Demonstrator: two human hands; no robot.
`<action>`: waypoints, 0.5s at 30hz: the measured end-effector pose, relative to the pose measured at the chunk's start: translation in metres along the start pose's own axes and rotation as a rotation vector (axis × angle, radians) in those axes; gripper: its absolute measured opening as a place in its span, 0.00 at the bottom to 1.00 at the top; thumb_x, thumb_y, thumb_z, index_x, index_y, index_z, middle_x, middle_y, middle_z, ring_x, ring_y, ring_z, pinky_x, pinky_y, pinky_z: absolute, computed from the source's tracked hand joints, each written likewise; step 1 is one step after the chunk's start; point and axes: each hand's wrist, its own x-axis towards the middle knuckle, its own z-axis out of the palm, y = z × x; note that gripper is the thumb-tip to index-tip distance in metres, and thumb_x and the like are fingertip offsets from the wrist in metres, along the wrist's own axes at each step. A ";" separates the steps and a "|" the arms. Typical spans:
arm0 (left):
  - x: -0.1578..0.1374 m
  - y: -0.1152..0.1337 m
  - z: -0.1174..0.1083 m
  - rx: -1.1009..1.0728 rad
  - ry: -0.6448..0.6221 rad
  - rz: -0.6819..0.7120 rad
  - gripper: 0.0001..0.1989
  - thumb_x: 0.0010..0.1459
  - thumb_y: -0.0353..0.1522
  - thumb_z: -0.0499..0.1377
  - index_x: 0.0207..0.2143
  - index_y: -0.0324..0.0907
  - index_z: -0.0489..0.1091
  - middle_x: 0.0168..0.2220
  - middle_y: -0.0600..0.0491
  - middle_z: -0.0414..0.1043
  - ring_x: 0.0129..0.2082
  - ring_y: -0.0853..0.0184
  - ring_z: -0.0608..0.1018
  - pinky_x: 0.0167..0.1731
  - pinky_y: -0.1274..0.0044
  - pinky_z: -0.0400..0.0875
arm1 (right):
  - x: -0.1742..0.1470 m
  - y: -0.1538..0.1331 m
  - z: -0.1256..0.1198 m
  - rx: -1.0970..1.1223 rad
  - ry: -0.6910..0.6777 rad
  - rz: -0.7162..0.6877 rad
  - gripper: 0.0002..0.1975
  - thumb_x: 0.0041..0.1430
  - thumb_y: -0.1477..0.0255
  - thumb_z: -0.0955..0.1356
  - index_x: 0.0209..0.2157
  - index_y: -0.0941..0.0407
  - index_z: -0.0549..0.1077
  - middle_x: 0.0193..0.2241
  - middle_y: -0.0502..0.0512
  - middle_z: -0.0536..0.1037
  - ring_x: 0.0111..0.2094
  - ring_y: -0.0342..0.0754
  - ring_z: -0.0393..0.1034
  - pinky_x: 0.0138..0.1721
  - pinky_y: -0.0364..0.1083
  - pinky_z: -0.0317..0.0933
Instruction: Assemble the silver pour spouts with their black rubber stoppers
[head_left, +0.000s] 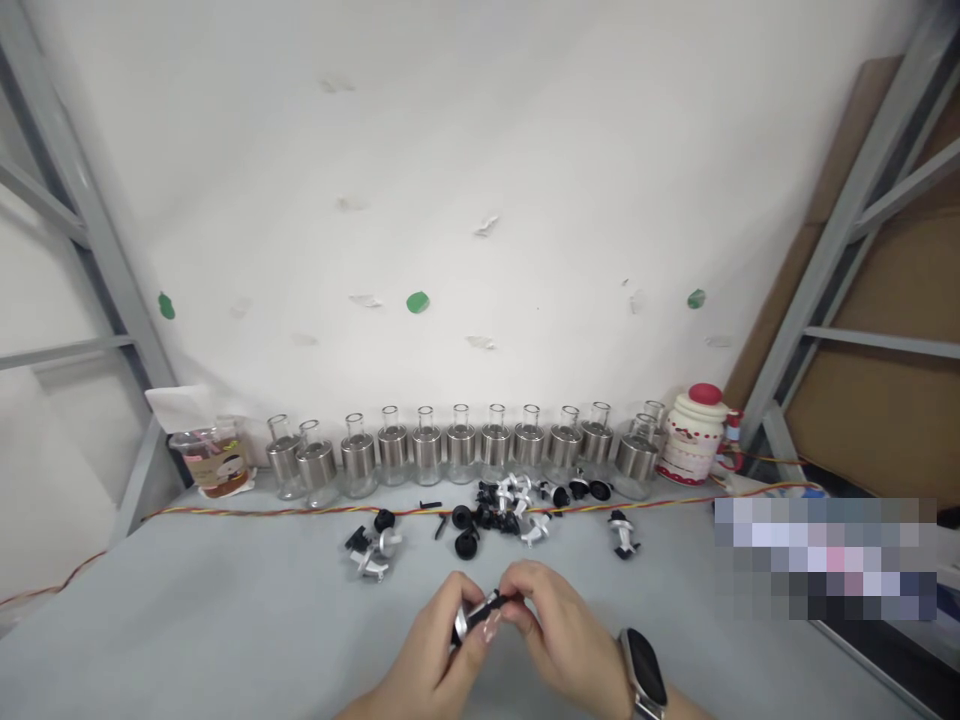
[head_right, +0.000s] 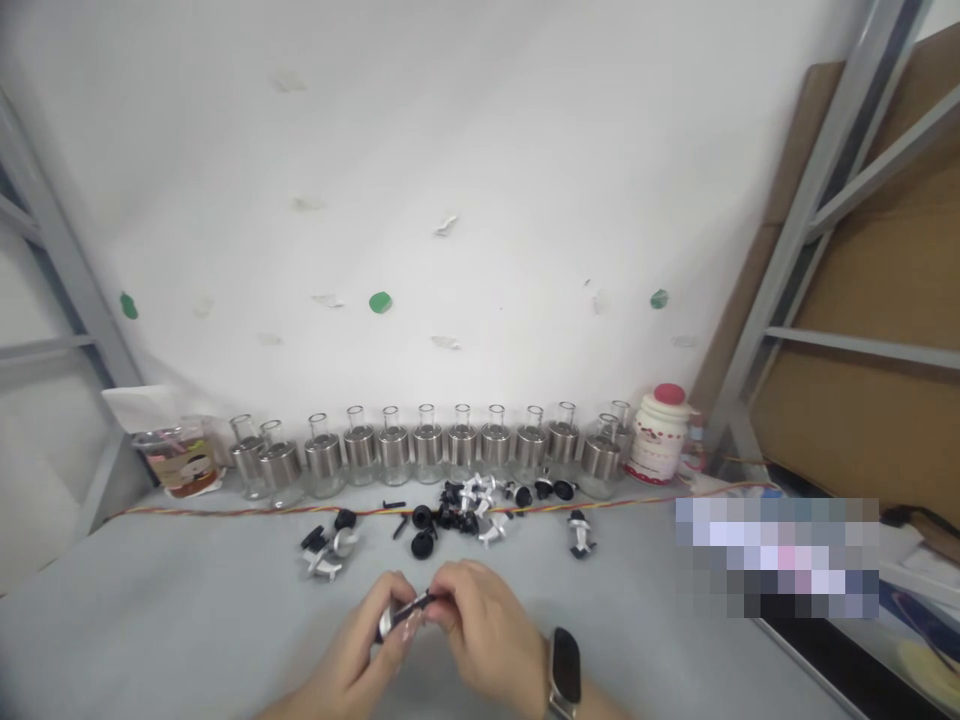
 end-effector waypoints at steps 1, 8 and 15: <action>0.000 0.000 0.000 -0.010 -0.005 -0.003 0.11 0.58 0.40 0.43 0.32 0.42 0.54 0.23 0.60 0.50 0.21 0.73 0.57 0.23 0.80 0.54 | 0.000 0.001 0.000 -0.004 0.002 -0.010 0.12 0.62 0.65 0.51 0.33 0.55 0.59 0.25 0.53 0.70 0.26 0.45 0.64 0.28 0.44 0.60; 0.000 0.003 -0.001 0.009 0.005 -0.007 0.12 0.58 0.40 0.43 0.30 0.42 0.55 0.23 0.59 0.51 0.22 0.72 0.57 0.22 0.81 0.54 | -0.001 0.002 0.001 -0.014 0.011 -0.008 0.14 0.62 0.64 0.50 0.33 0.55 0.59 0.24 0.52 0.69 0.25 0.45 0.63 0.28 0.44 0.60; 0.000 0.001 -0.003 0.027 0.041 0.048 0.11 0.58 0.38 0.44 0.28 0.41 0.57 0.24 0.57 0.54 0.24 0.72 0.60 0.25 0.81 0.57 | -0.003 0.003 0.002 -0.016 0.018 0.007 0.13 0.62 0.65 0.50 0.33 0.55 0.59 0.25 0.53 0.70 0.26 0.45 0.64 0.29 0.44 0.60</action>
